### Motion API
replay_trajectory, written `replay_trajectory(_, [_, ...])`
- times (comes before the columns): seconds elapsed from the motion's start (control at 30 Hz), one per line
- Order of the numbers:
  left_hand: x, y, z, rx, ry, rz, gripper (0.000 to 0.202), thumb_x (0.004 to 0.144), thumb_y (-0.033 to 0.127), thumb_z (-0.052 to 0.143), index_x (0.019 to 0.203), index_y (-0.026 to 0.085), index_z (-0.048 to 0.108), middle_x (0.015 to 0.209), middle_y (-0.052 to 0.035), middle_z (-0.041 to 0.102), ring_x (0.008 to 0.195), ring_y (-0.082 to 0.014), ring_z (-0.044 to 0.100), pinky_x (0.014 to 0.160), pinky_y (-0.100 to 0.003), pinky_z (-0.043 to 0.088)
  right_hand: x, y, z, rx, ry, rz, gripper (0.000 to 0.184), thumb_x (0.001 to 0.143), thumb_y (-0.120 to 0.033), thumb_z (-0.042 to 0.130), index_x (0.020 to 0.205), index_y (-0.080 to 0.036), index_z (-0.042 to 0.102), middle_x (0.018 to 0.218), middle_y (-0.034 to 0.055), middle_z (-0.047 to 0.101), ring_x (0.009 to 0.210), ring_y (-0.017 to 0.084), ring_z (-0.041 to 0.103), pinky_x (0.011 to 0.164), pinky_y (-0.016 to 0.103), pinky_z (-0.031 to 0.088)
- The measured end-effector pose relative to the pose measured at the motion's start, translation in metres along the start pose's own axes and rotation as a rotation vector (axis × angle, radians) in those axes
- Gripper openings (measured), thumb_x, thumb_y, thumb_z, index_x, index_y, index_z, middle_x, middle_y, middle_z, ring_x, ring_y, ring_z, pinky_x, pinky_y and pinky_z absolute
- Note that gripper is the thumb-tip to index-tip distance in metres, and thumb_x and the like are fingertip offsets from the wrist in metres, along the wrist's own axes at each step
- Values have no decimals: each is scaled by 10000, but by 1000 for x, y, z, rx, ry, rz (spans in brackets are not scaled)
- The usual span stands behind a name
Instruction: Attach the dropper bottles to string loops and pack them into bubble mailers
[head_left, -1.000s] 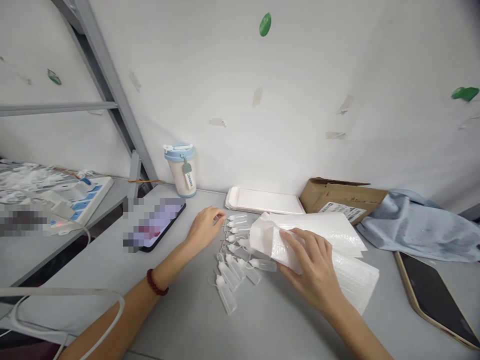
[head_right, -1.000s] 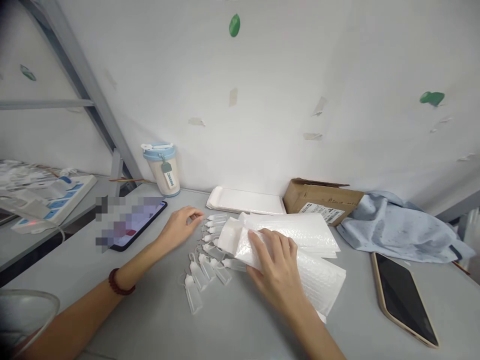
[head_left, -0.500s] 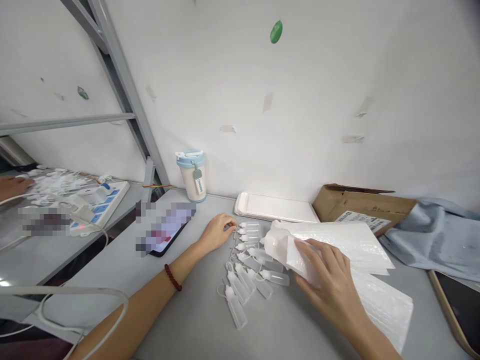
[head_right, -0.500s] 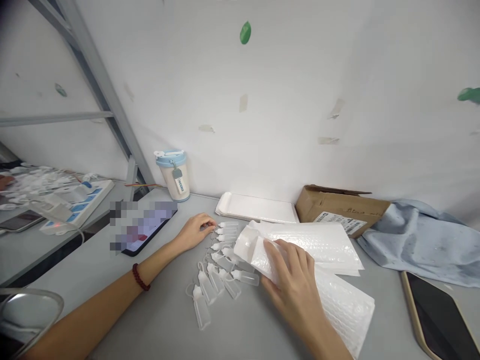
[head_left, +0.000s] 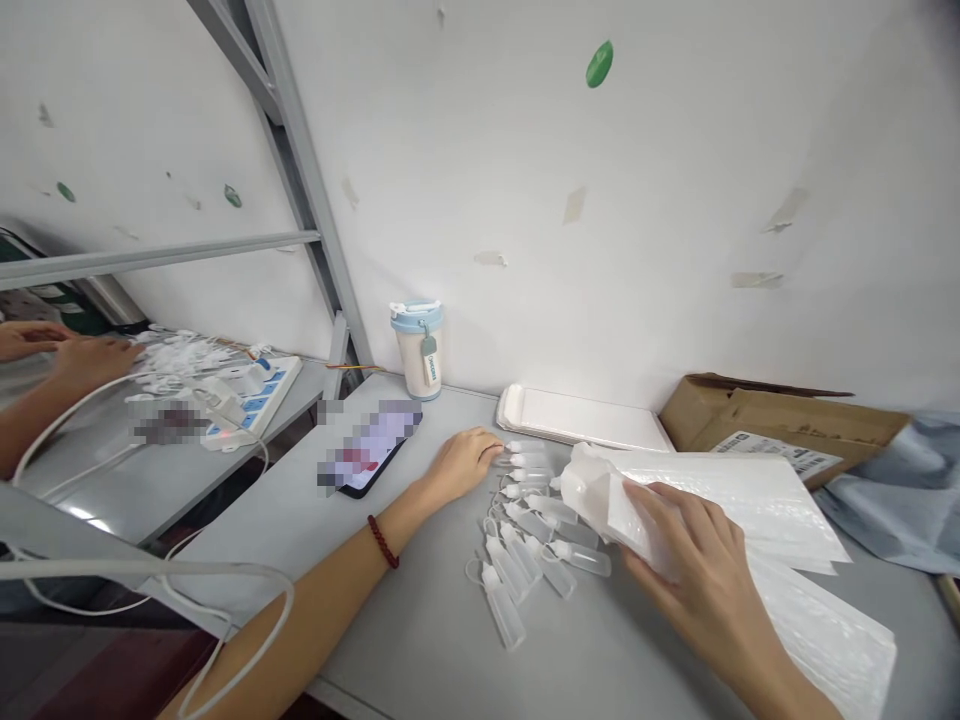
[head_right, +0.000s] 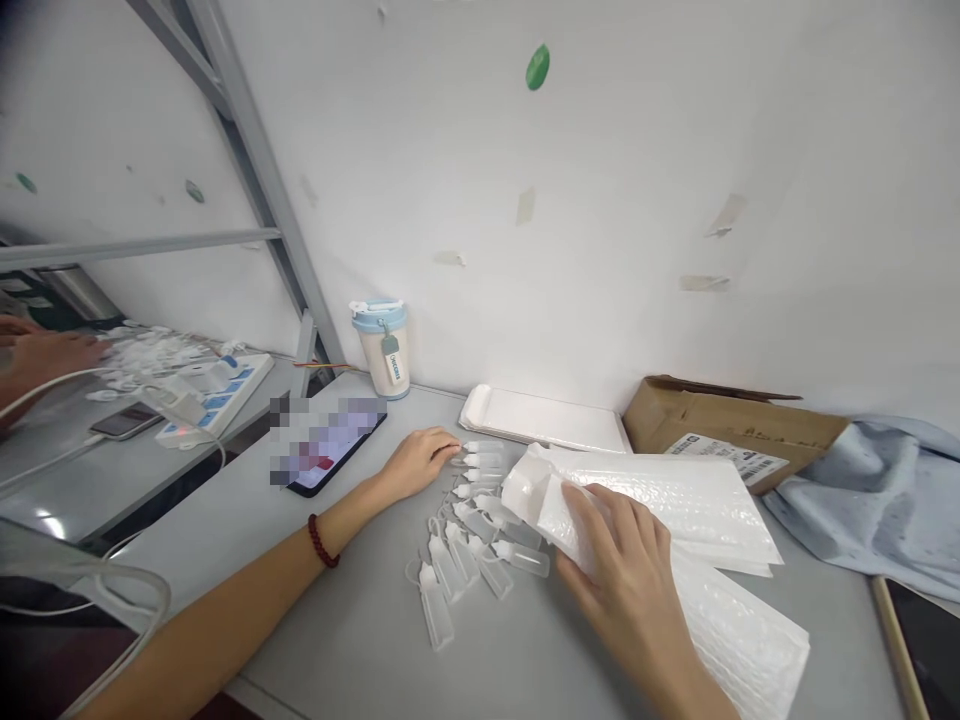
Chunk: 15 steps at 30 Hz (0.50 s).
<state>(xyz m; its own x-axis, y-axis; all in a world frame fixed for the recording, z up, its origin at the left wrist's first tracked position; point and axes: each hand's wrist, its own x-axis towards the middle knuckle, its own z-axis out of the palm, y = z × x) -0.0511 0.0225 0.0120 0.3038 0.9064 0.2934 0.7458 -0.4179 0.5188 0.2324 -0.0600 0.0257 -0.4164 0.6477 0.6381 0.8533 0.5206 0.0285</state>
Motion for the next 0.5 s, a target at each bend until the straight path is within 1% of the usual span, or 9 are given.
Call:
replay_trajectory(0.13, [0, 6, -8, -42, 90, -14, 284, 884, 214, 427, 755, 155, 673, 767, -47, 657, 723, -166, 573, 693, -260, 419, -1, 1, 0, 15, -18, 16, 442, 838, -360, 462, 1254, -215, 431, 1098, 126, 527, 1009, 295, 480, 788, 417, 375])
replay_trajectory(0.23, [-3, 20, -19, -102, 180, -25, 282, 897, 228, 405, 797, 141, 654, 758, -40, 643, 704, -150, 557, 648, -238, 412, -1, 2, -1, 13, -32, 8, 460, 834, -361, 467, 1266, -211, 414, 1108, 128, 519, 1019, 301, 474, 790, 422, 378])
replay_trajectory(0.3, [-6, 33, -26, -162, 203, -8, 280, 907, 251, 397, 827, 134, 639, 774, -38, 642, 712, -140, 561, 624, -219, 416, -1, 1, -1, 18, -30, -1, 461, 833, -355, 474, 1265, -207, 415, 1109, 130, 517, 1020, 301, 474, 785, 419, 381])
replay_trajectory(0.33, [-8, 40, -28, -207, 200, 14, 275, 907, 261, 404, 815, 135, 630, 775, -33, 640, 715, -135, 564, 633, -213, 424, -1, 0, -1, 24, -31, -5, 461, 830, -352, 480, 1263, -207, 417, 1110, 129, 517, 1021, 300, 474, 785, 418, 382])
replay_trajectory(0.4, [-13, 53, -30, -370, 142, 105, 242, 884, 240, 451, 753, 131, 622, 754, -36, 630, 711, -134, 562, 642, -216, 431, -1, -2, -1, 46, -36, -11, 466, 823, -344, 494, 1263, -207, 422, 1112, 127, 517, 1024, 301, 473, 786, 420, 383])
replay_trajectory(0.43, [-15, 58, -29, -386, 107, 155, 226, 868, 229, 477, 726, 132, 624, 728, -33, 616, 696, -134, 553, 637, -219, 429, 0, -4, 0, 63, -36, -11, 470, 819, -337, 500, 1264, -206, 423, 1112, 127, 515, 1024, 301, 473, 788, 422, 384])
replay_trajectory(0.5, [-20, 66, -24, -317, 58, 254, 203, 843, 212, 511, 707, 137, 641, 698, -31, 587, 703, -140, 534, 651, -231, 424, 0, -8, 1, 106, -29, -16, 469, 815, -315, 508, 1263, -203, 427, 1105, 126, 509, 1022, 299, 475, 792, 425, 389])
